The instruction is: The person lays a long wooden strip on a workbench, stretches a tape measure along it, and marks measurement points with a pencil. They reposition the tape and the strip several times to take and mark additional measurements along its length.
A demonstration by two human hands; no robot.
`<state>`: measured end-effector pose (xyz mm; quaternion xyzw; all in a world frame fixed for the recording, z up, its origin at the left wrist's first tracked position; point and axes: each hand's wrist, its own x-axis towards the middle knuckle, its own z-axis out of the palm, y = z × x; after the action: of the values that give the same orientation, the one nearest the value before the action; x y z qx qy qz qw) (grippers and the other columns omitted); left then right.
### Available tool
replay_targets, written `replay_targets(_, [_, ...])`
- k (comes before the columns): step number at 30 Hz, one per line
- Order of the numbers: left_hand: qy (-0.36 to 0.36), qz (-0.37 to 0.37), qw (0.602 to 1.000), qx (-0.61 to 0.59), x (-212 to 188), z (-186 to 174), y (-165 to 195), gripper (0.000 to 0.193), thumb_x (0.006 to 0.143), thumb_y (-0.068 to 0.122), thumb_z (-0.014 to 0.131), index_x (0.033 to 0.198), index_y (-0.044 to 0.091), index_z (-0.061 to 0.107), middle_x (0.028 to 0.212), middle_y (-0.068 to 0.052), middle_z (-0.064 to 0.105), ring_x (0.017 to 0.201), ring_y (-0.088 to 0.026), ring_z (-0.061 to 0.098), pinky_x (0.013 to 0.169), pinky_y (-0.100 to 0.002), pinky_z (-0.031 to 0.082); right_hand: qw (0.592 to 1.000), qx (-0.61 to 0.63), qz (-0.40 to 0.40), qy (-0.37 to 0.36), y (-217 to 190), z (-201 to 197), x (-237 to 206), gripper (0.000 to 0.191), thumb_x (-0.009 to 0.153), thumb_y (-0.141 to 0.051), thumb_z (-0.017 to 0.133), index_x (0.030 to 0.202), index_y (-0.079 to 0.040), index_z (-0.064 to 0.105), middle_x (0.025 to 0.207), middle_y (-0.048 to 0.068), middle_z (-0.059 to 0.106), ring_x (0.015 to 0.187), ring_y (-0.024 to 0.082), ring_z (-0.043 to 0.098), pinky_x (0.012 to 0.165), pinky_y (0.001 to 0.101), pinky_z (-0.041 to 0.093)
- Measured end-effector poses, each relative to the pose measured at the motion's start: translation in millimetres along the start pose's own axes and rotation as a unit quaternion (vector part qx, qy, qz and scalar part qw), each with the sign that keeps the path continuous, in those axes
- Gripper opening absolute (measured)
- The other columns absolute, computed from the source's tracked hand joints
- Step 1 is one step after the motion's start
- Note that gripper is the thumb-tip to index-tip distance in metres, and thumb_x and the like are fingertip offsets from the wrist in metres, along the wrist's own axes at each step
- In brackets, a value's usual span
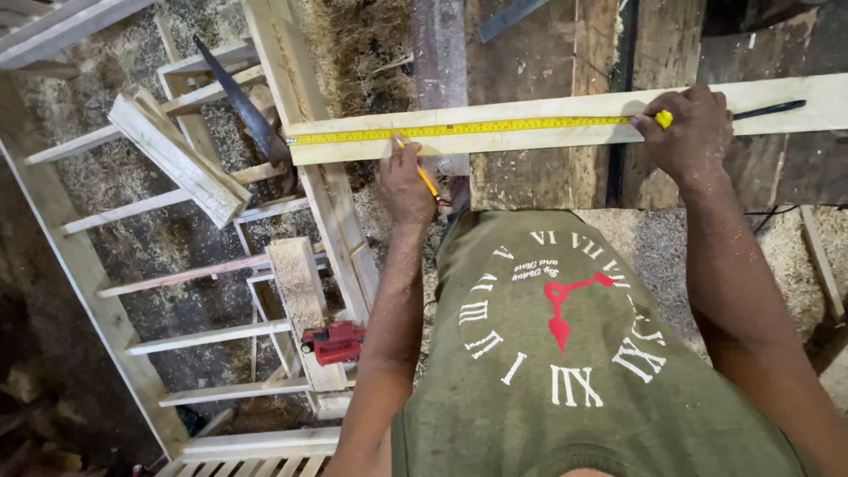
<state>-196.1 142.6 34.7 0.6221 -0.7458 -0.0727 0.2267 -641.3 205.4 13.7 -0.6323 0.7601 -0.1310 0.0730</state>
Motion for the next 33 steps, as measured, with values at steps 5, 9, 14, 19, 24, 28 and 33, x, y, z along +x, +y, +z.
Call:
replay_targets(5, [-0.078,-0.047,0.995,-0.042,-4,0,1,0.045,0.081,0.007,0.073,0.124,0.01,0.061,0.145,-0.023,0.056,0.101,-0.04,0.068,0.085,-0.049,0.056,1.0,-0.01,-0.008,-0.007,2,-1,0,0.022,0.092,-0.038,0.088,0.1,-0.019,0.079,0.109,0.01,0.06,0.112,0.032,0.056,0.099,0.0497,0.048])
replay_targets(9, [-0.058,-0.041,0.995,-0.063,-6,0,3,0.043,0.082,0.006,0.073,0.122,0.01,0.06,0.147,-0.026,0.055,0.097,-0.039,0.071,0.081,-0.047,0.058,0.999,-0.017,0.012,-0.035,0,-5,4,0.025,0.09,-0.041,0.088,0.099,-0.019,0.08,0.109,0.012,0.06,0.113,0.035,0.056,0.096,0.0513,0.048])
replay_targets(14, [-0.022,-0.04,0.995,-0.087,-7,3,1,0.037,0.086,0.006,0.072,0.12,0.011,0.061,0.136,-0.024,0.061,0.102,-0.039,0.071,0.084,-0.046,0.059,0.998,-0.029,0.017,-0.053,-3,-8,9,0.027,0.088,-0.043,0.088,0.101,-0.02,0.081,0.112,0.014,0.061,0.113,0.036,0.057,0.093,0.0513,0.049])
replay_targets(19, [-0.007,-0.046,0.993,-0.108,-11,3,-1,0.038,0.084,0.005,0.073,0.119,0.011,0.061,0.121,-0.021,0.067,0.106,-0.043,0.067,0.088,-0.05,0.056,0.998,-0.002,0.026,-0.059,-2,-10,8,0.027,0.092,-0.043,0.089,0.103,-0.021,0.08,0.109,0.015,0.062,0.11,0.037,0.059,0.092,0.0508,0.051])
replay_targets(24, [-0.022,-0.05,0.993,-0.106,-13,1,2,0.038,0.086,0.004,0.073,0.12,0.01,0.059,0.137,-0.025,0.06,0.121,-0.044,0.064,0.097,-0.048,0.056,0.997,-0.007,0.044,-0.057,-8,-15,6,0.025,0.09,-0.043,0.089,0.1,-0.022,0.08,0.112,0.014,0.062,0.111,0.037,0.058,0.09,0.0514,0.05])
replay_targets(28, [-0.033,-0.039,0.994,-0.093,-14,-1,3,0.036,0.088,0.006,0.074,0.121,0.01,0.057,0.156,-0.029,0.045,0.135,-0.044,0.057,0.101,-0.046,0.056,0.995,-0.002,0.061,-0.077,-17,-22,10,0.025,0.087,-0.043,0.089,0.099,-0.022,0.081,0.112,0.013,0.061,0.11,0.035,0.057,0.092,0.0508,0.049])
replay_targets(33, [-0.037,-0.045,0.995,-0.083,-14,-2,4,0.039,0.087,0.007,0.075,0.121,0.012,0.057,0.157,-0.027,0.044,0.135,-0.044,0.058,0.098,-0.045,0.058,0.992,-0.006,0.073,-0.1,-23,-27,12,0.026,0.089,-0.043,0.087,0.102,-0.022,0.08,0.111,0.013,0.06,0.112,0.033,0.056,0.095,0.0499,0.049])
